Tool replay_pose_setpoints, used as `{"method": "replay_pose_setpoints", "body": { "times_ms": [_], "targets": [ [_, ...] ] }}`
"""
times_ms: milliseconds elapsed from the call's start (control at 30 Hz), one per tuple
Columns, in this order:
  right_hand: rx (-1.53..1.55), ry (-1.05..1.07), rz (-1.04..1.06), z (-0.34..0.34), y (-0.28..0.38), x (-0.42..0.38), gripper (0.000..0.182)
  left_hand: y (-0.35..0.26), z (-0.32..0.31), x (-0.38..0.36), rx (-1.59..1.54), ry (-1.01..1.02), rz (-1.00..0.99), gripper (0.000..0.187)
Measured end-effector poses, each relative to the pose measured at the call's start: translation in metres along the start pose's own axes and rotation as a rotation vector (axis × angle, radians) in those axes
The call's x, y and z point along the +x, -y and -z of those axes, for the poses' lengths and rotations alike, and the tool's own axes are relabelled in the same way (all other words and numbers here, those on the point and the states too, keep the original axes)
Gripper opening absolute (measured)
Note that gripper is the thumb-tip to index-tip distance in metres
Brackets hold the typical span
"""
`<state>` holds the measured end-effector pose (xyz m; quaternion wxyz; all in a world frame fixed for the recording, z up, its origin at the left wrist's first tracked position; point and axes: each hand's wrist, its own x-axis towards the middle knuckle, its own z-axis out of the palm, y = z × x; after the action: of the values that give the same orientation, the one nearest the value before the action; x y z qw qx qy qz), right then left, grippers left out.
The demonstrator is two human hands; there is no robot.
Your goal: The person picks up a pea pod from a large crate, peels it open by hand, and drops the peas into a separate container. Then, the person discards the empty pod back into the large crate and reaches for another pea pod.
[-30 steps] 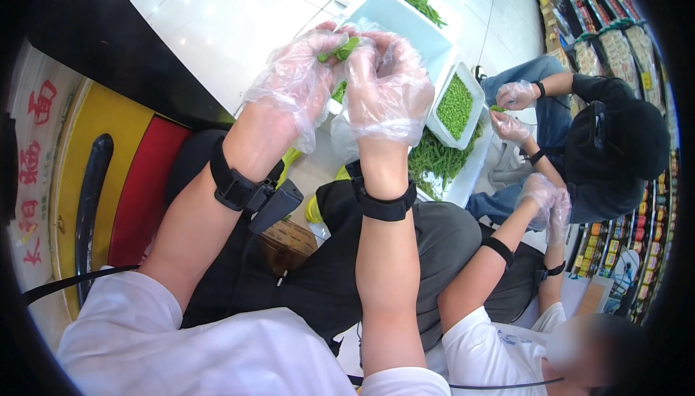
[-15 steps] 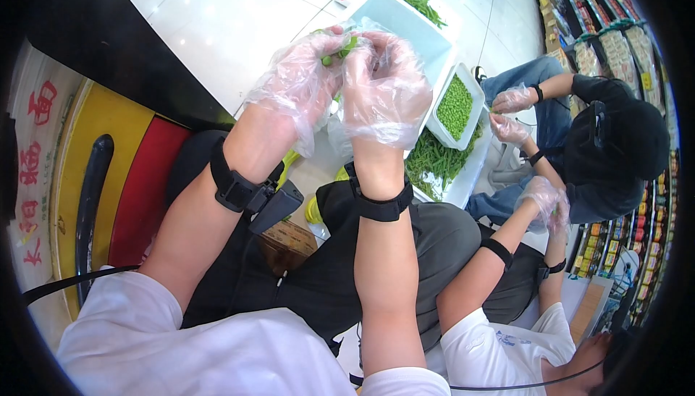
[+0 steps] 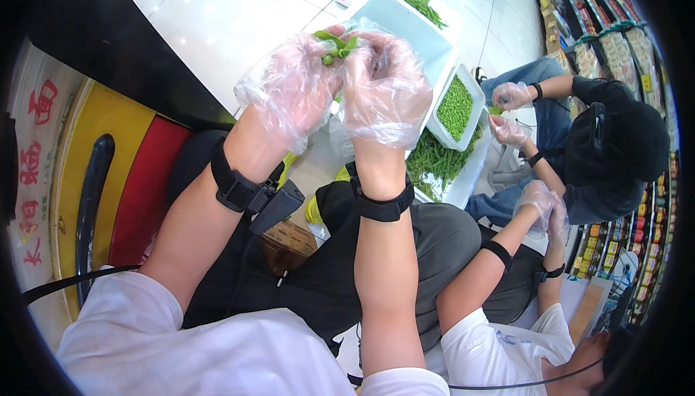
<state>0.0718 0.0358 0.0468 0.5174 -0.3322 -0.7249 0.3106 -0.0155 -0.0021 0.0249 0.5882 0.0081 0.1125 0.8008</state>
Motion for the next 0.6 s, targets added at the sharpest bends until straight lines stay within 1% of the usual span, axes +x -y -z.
{"method": "replay_pose_setpoints", "body": {
  "times_ms": [33,100,133,200,300,400,533,600],
  "targets": [
    [0.009,0.005,-0.002,0.000,0.000,0.000,0.013,0.000,0.000,0.001,0.000,0.000,0.000,0.009],
    [0.018,0.010,-0.004,-0.001,0.000,-0.001,0.013,-0.003,-0.003,0.000,0.117,-0.060,-0.016,0.010],
    [-0.027,0.010,0.003,-0.001,-0.001,-0.001,0.013,-0.002,-0.003,0.000,0.116,-0.060,-0.016,0.010],
    [-0.072,0.010,0.009,-0.001,-0.002,-0.002,0.013,0.002,-0.003,-0.001,0.204,-0.154,-0.052,0.014],
    [-0.057,-0.012,-0.021,0.001,-0.003,-0.003,0.014,0.004,0.001,0.001,0.168,-0.118,-0.045,0.018],
    [-0.016,0.002,-0.024,0.003,-0.002,-0.003,0.014,0.006,0.003,0.002,0.155,-0.118,-0.039,0.016],
    [-0.008,-0.038,-0.005,0.003,-0.008,-0.002,0.011,0.008,0.004,0.003,0.131,-0.114,-0.043,0.015],
    [-0.014,-0.045,0.013,0.005,-0.010,-0.001,0.011,0.009,0.003,0.003,0.173,-0.100,-0.064,0.019]
  ]
}}
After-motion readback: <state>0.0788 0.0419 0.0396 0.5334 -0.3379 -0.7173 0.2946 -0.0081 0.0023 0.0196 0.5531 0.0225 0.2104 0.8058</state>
